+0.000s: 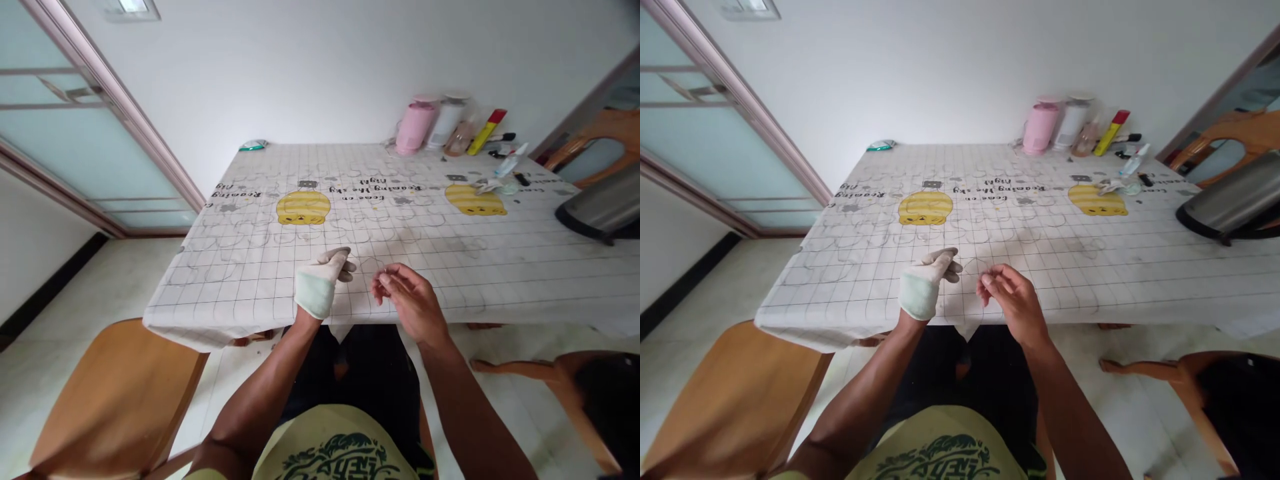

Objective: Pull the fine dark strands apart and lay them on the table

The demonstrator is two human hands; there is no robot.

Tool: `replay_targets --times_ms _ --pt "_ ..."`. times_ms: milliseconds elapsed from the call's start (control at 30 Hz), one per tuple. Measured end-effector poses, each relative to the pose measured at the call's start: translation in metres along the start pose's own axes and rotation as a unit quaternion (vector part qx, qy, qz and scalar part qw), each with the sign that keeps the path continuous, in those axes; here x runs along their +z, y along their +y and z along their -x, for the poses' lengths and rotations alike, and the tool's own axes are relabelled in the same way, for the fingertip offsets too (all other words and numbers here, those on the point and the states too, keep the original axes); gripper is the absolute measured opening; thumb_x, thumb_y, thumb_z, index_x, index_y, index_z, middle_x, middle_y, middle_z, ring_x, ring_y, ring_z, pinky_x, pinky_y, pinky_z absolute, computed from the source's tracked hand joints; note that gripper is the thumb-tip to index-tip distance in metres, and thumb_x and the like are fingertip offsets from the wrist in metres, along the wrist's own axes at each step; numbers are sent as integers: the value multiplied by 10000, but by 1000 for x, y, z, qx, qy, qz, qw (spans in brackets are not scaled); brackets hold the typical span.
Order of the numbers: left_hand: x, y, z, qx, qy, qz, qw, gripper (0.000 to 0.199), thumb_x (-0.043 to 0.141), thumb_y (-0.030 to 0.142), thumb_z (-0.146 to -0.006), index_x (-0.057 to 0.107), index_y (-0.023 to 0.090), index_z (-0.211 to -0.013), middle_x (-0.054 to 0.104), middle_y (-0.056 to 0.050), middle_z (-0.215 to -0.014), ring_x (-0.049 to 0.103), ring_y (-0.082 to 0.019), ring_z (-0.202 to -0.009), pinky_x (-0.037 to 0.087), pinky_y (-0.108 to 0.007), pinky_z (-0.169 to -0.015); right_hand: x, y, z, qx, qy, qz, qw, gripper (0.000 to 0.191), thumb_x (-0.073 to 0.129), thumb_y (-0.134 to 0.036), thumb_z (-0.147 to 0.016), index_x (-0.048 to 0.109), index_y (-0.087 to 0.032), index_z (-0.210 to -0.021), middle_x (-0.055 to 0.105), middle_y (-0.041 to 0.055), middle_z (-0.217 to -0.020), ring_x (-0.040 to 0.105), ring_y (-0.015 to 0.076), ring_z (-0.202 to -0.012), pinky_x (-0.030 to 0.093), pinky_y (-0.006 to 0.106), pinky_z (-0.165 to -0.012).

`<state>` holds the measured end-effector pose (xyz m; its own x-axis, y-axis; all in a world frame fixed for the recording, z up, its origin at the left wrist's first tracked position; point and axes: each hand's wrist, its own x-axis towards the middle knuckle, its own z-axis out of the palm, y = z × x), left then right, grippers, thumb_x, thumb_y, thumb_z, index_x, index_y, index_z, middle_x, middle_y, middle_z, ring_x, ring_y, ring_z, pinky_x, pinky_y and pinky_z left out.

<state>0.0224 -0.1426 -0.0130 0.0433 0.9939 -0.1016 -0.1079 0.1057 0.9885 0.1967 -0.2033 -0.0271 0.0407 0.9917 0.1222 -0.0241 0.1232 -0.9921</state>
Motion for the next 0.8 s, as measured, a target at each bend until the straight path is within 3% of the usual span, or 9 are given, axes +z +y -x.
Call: replay_targets --times_ms 133,333,433,500,567,667,800 --pt "2 -8 8 -1 50 31 998 371 621 409 -936 771 167 -1174 794 -70 -949 723 -155 -748 572 -269 -761 26 13 1 -38 45 -39 998 211 621 -453 -987 673 -263 -1063 696 100 -1130 676 261 -1004 580 390 -718" --pt "-5 -17 20 -42 23 33 998 315 637 352 -934 769 155 -1142 798 -80 -941 748 -176 -796 583 -294 -816 38 13 -4 -92 122 -12 988 213 575 -418 -1030 711 -255 -1029 731 101 -1134 695 271 -1065 599 427 -829" --pt "-11 -13 26 -32 14 -10 999 346 672 280 -913 727 183 -1241 795 -89 -1092 755 -204 -984 566 -310 -931 33 7 -4 -86 106 42 990 226 575 -428 -1032 722 -257 -1052 755 92 -1054 722 263 -980 610 440 -847" --pt "-12 -9 29 20 20 -24 999 434 690 252 -902 673 227 -1335 758 -83 -1242 717 -215 -1130 548 -320 -995 32 4 -2 -80 86 81 990 230 581 -431 -1029 735 -265 -1069 765 79 -1000 731 257 -929 612 435 -848" --pt "-13 -6 31 64 14 -50 997 490 722 242 -881 657 255 -1366 747 -69 -1266 698 -222 -1169 545 -335 -1017 34 3 0 -86 72 135 985 223 587 -424 -1027 747 -273 -1063 766 70 -989 730 253 -916 606 416 -835" --pt "-14 -3 33 64 -1 -126 990 354 747 231 -858 763 280 -1209 788 -33 -1119 719 -216 -1091 539 -348 -1037 39 3 2 -89 57 192 976 221 593 -428 -1022 748 -271 -1031 762 72 -990 722 254 -903 591 388 -788" --pt "-17 -4 32 28 33 -146 988 186 725 205 -865 827 299 -989 798 -5 -1019 735 -201 -1007 558 -323 -983 45 1 4 -20 32 119 992 266 612 -498 -1001 726 -258 -982 758 81 -972 718 262 -929 595 401 -848"
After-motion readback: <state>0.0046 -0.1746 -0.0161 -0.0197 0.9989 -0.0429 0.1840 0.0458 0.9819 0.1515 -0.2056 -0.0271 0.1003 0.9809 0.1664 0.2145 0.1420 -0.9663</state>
